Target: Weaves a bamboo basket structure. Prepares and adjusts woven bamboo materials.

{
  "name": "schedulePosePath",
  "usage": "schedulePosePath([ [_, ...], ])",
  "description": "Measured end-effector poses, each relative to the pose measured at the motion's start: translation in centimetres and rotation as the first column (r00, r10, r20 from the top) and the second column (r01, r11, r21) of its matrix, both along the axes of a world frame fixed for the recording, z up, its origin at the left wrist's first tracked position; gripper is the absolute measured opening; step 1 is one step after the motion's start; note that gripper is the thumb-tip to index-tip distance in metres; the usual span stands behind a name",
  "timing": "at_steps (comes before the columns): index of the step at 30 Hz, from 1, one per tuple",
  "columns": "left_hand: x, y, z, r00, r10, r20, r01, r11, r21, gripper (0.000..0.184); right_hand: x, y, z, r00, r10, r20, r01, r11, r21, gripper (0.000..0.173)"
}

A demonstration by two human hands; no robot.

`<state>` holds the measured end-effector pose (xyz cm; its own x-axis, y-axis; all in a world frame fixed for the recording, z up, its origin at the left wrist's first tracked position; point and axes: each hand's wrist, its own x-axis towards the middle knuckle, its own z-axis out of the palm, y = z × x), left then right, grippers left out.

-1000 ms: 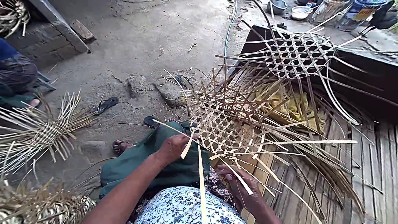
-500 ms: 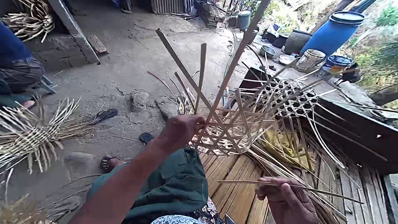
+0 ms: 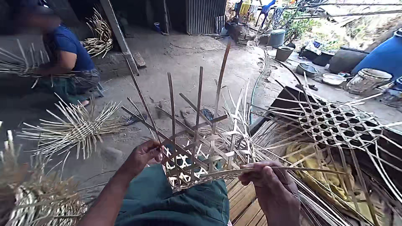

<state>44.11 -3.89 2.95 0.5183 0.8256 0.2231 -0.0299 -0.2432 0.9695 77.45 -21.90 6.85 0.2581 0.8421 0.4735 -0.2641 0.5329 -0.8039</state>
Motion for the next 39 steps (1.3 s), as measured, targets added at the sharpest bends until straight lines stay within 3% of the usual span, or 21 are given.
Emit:
schedulePosePath([
  [5, -0.3, -1.9, 0.8, 0.999, 0.039, -0.006, -0.039, 0.999, 0.018, 0.012, -1.7, 0.7, -0.8, 0.986, 0.112, 0.125, -0.085, 0.976, -0.199, 0.025],
  [8, -0.5, -2.0, 2.3, 0.985, 0.154, -0.079, -0.142, 0.981, 0.132, 0.015, -1.3, -0.5, 1.5, 0.961, 0.229, 0.152, -0.215, 0.971, -0.105, 0.026],
  [11, -0.9, -1.5, 2.1, 0.979, 0.137, -0.153, -0.109, 0.978, 0.178, 0.016, -0.7, 0.6, 2.0, 0.977, 0.092, 0.195, -0.098, 0.995, 0.018, 0.026],
  [14, -1.0, -1.3, 1.4, 0.98, 0.148, -0.13, -0.122, 0.974, 0.191, 0.024, -1.1, 3.4, -0.9, 0.987, 0.01, 0.161, -0.007, 1.0, -0.015, 0.028],
  [16, -0.8, -1.9, 1.1, 0.938, 0.335, -0.089, -0.279, 0.881, 0.382, 0.036, -1.5, 4.3, -2.1, 0.992, 0.017, 0.128, -0.013, 0.999, -0.037, 0.028],
  [18, -0.4, -3.1, 1.7, 0.86, 0.51, 0.023, -0.403, 0.651, 0.644, 0.037, -2.0, 4.6, -2.3, 0.991, 0.038, 0.125, -0.034, 0.999, -0.036, 0.027],
  [19, 0.1, -3.5, 2.9, 0.847, 0.528, 0.051, -0.389, 0.552, 0.737, 0.034, -2.4, 4.7, -2.2, 0.99, 0.054, 0.133, -0.05, 0.998, -0.035, 0.026],
  [21, 1.6, -4.2, 5.2, 0.871, 0.491, 0.006, -0.272, 0.472, 0.838, 0.032, -3.4, 4.9, -2.1, 0.983, 0.104, 0.149, -0.098, 0.994, -0.042, 0.026],
  [25, 4.2, -2.8, 6.0, 0.862, 0.469, -0.192, -0.085, 0.507, 0.858, 0.045, -4.2, 5.0, -1.1, 0.973, 0.127, 0.194, -0.124, 0.992, -0.025, 0.027],
  [32, 4.8, -3.1, 6.2, 0.864, 0.467, -0.188, -0.121, 0.555, 0.823, 0.051, -3.5, 3.7, 2.9, 0.957, -0.15, 0.248, 0.09, 0.967, 0.239, 0.023],
  [39, 5.2, -3.8, 5.9, 0.86, 0.49, -0.143, -0.151, 0.511, 0.846, 0.039, -4.4, 4.3, 2.8, 0.935, -0.172, 0.31, 0.091, 0.962, 0.259, 0.022],
])
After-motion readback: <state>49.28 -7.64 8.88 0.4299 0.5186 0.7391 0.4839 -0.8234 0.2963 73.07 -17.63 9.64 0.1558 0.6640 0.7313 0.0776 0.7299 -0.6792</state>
